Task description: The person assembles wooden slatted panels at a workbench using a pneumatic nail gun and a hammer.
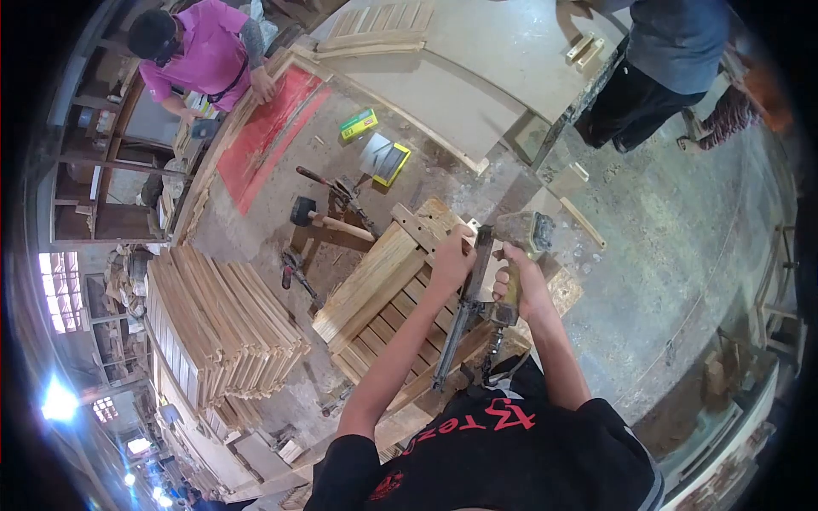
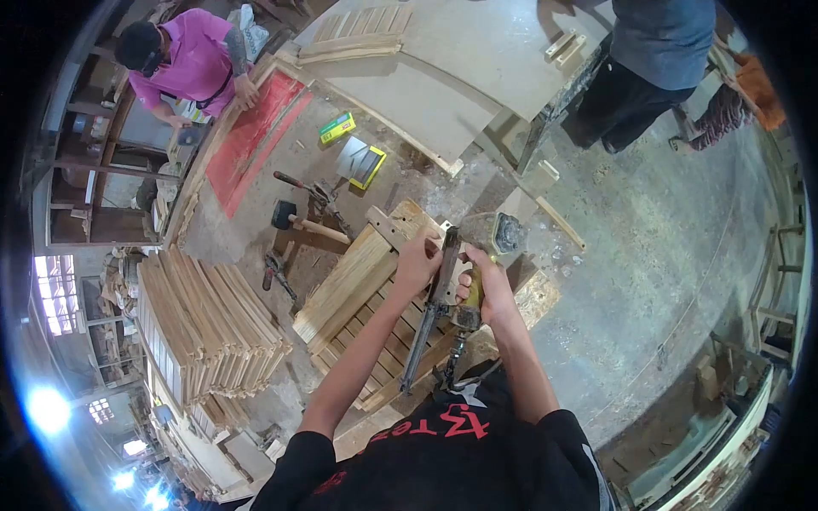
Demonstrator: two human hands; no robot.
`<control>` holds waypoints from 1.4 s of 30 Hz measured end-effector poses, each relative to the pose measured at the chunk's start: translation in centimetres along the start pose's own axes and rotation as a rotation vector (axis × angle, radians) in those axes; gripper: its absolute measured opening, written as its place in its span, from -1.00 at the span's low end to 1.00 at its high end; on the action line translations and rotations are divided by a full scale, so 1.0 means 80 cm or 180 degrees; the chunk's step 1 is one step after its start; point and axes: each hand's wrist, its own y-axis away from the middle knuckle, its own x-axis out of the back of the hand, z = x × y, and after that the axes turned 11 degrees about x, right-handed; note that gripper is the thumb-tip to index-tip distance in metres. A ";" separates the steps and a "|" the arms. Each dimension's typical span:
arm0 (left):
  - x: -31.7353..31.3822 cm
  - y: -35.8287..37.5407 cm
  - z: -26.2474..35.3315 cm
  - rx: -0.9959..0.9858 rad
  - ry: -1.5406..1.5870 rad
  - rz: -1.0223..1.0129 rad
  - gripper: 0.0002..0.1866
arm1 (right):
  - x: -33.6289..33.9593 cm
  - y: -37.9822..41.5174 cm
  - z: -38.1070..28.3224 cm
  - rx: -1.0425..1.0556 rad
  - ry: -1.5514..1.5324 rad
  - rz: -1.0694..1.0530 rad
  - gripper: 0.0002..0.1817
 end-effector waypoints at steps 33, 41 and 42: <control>-0.013 0.052 0.022 0.0334 -0.0292 0.0399 -0.71 | 0.012 -0.003 0.008 -0.0062 -0.0212 -0.0055 -0.72; -0.009 0.063 0.011 -0.0003 -0.0508 0.0625 -0.81 | 0.014 -0.002 0.010 -0.0083 -0.0239 -0.0113 -0.74; -0.009 0.066 0.010 0.0095 -0.0441 0.0619 -0.80 | 0.014 -0.002 0.010 -0.0085 -0.0255 -0.0127 -0.75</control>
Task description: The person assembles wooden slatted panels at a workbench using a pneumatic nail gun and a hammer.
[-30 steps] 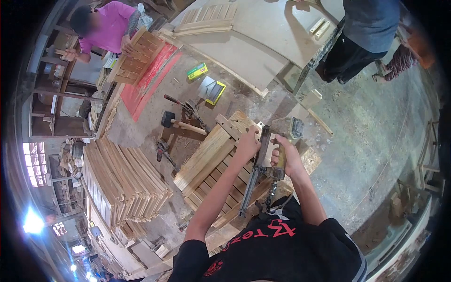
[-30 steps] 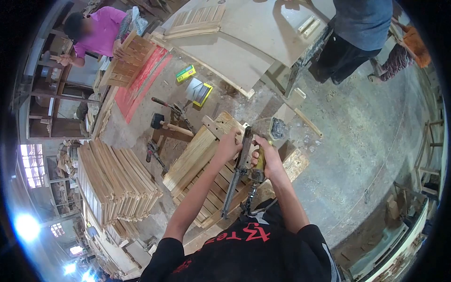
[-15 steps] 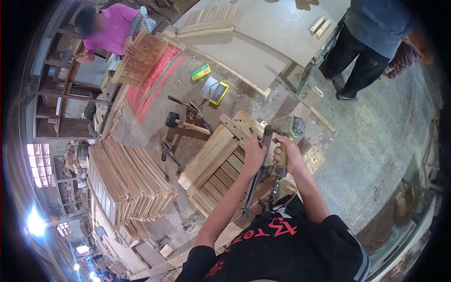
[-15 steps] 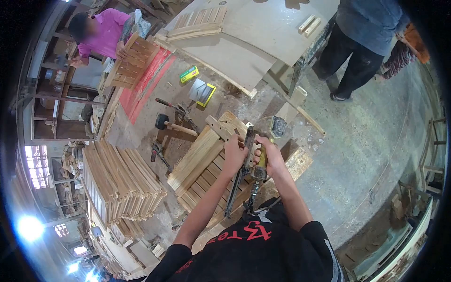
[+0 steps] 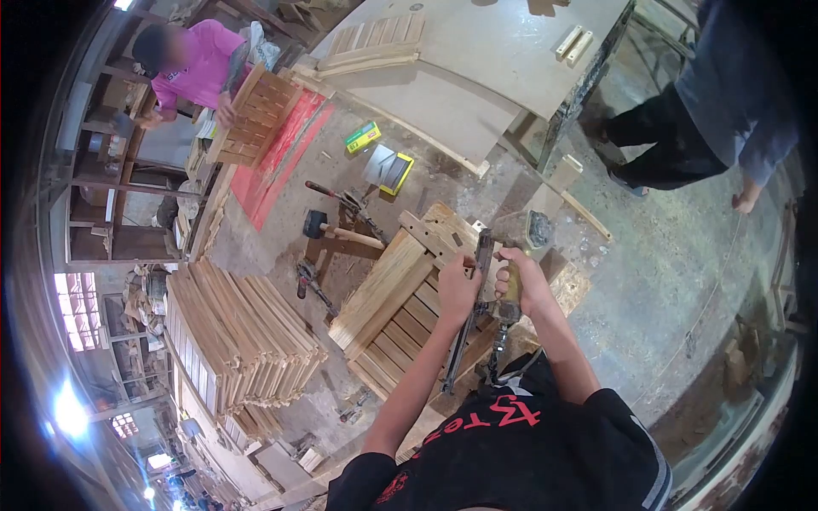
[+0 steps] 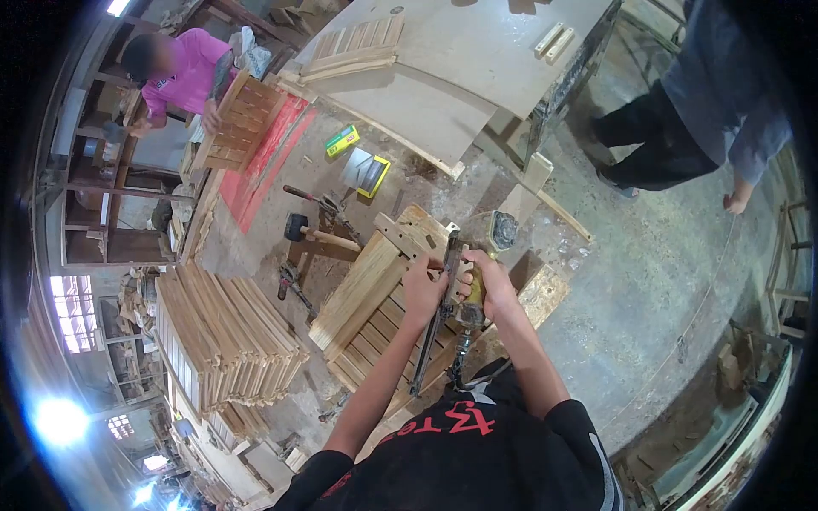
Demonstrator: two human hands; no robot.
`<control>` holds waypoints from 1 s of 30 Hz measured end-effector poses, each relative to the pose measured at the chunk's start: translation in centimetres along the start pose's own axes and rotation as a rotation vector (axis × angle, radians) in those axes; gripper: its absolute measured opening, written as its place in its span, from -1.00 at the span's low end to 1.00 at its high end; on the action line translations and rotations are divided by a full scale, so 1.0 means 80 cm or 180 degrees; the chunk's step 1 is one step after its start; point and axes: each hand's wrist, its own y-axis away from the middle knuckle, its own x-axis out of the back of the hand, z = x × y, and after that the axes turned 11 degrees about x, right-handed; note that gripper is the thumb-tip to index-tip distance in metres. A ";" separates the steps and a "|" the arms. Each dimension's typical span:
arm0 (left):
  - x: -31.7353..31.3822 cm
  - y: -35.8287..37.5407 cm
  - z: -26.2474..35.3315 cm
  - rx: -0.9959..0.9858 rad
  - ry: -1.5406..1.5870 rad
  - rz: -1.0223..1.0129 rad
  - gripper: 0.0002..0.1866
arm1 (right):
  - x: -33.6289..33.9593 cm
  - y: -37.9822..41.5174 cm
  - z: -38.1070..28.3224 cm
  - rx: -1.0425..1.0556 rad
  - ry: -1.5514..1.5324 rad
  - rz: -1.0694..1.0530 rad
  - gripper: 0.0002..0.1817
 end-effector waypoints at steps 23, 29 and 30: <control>-0.025 -0.020 -0.059 0.2366 0.2917 -0.1385 -0.78 | 0.000 0.001 0.000 -0.0074 -0.0048 0.0070 -0.78; -0.034 -0.024 -0.058 0.2559 0.3235 -0.1592 -0.74 | 0.000 0.002 0.001 -0.0004 0.0111 0.0065 -0.75; -0.034 -0.024 -0.059 0.2549 0.3250 -0.1544 -0.75 | 0.000 0.002 0.000 -0.0013 0.0096 0.0045 -0.75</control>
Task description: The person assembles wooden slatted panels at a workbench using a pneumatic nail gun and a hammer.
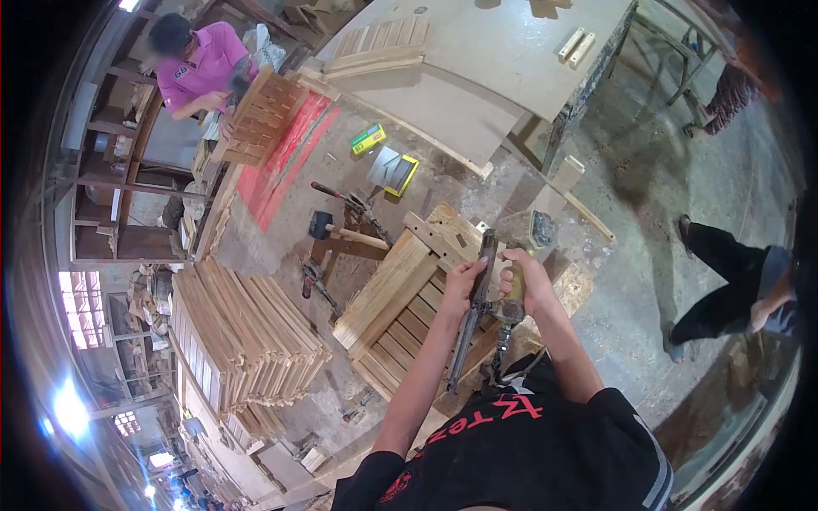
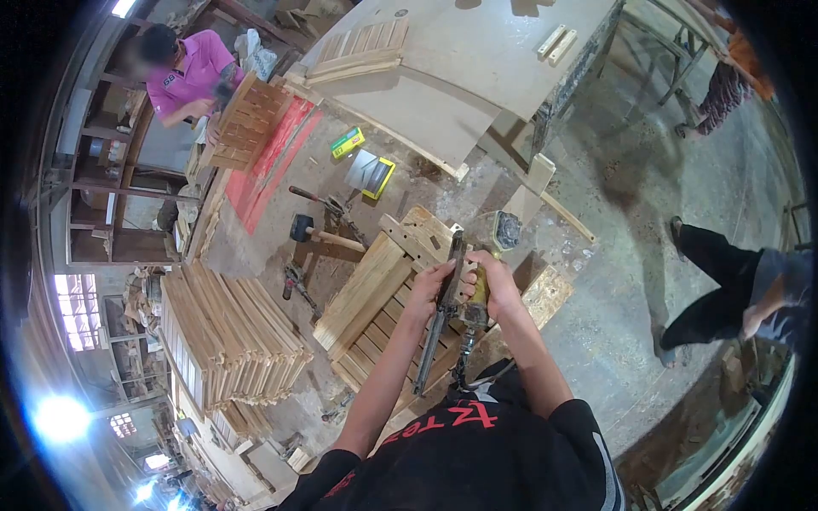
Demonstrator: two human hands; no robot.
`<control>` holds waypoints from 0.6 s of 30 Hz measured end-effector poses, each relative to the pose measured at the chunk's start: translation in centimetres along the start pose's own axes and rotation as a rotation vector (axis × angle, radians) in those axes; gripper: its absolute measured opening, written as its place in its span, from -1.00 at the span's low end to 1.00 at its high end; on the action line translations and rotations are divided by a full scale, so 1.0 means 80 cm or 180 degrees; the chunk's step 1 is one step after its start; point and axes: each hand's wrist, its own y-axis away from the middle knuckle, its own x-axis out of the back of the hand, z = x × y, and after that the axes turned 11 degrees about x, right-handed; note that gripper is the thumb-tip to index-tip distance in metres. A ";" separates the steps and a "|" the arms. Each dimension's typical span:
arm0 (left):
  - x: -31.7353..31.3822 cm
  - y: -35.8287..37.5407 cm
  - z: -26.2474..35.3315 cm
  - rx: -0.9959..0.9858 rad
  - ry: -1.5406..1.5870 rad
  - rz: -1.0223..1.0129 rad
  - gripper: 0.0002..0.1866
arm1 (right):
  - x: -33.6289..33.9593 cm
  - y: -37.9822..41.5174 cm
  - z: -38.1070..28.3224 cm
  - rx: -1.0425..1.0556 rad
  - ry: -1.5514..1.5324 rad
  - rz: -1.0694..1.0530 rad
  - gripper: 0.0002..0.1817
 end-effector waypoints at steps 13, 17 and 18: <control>-0.009 0.022 0.010 -0.1566 -0.2686 0.1489 -0.69 | -0.003 0.001 0.004 -0.0042 -0.0136 0.0018 -0.76; -0.008 0.015 0.017 -0.1363 -0.2743 0.1492 -0.65 | -0.007 0.005 0.002 -0.0060 -0.0132 -0.0005 -0.76; -0.007 0.009 0.016 -0.1287 -0.2525 0.1400 -0.64 | -0.007 0.005 0.003 -0.0099 -0.0157 0.0008 -0.76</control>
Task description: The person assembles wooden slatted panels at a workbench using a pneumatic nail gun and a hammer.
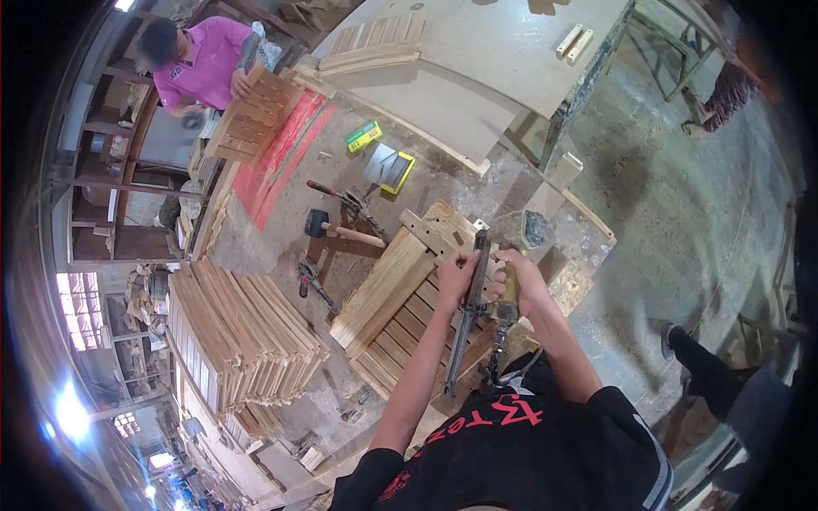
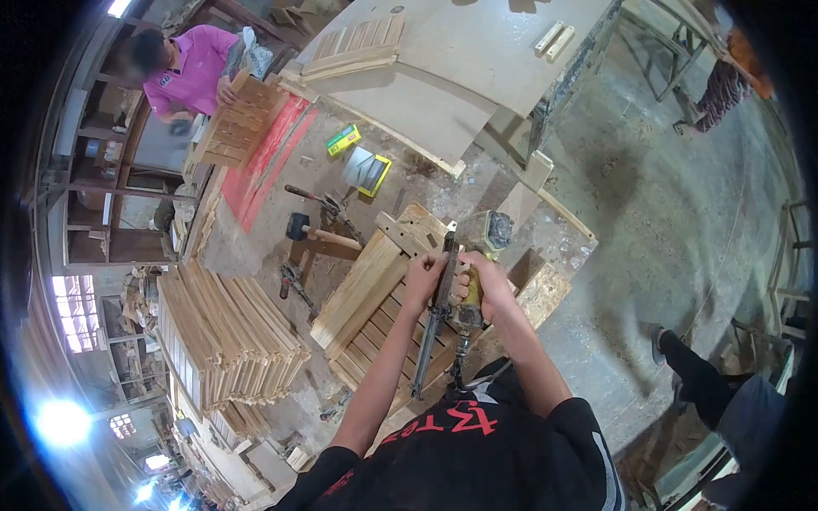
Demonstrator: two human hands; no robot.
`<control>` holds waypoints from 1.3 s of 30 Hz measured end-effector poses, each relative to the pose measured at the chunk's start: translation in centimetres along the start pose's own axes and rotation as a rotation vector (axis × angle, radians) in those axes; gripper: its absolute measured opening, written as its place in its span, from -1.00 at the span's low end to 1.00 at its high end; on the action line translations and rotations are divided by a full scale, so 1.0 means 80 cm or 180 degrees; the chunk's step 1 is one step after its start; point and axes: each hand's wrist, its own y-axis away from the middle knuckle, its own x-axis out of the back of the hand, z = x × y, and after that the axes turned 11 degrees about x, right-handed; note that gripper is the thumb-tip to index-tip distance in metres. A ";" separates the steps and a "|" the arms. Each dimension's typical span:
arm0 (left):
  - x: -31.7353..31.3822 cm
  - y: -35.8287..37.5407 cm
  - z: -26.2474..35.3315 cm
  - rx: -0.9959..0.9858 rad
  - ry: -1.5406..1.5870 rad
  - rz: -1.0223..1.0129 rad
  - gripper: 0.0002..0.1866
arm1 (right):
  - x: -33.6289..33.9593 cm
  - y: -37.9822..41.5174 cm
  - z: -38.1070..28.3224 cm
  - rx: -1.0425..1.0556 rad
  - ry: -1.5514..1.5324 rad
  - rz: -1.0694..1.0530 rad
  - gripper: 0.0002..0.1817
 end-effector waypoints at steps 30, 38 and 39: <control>-0.046 -0.119 -0.048 -0.0429 -0.1750 0.1558 -0.67 | 0.010 -0.038 -0.015 0.0068 0.0152 0.0532 -0.75; 0.015 -0.074 -0.008 -0.0609 -0.0234 0.0249 -0.73 | 0.001 -0.033 -0.016 0.0259 0.0149 0.0472 -0.78; 0.019 -0.061 -0.009 -0.0664 -0.0086 -0.0072 -0.74 | -0.001 -0.031 -0.016 0.0253 0.0137 0.0462 -0.78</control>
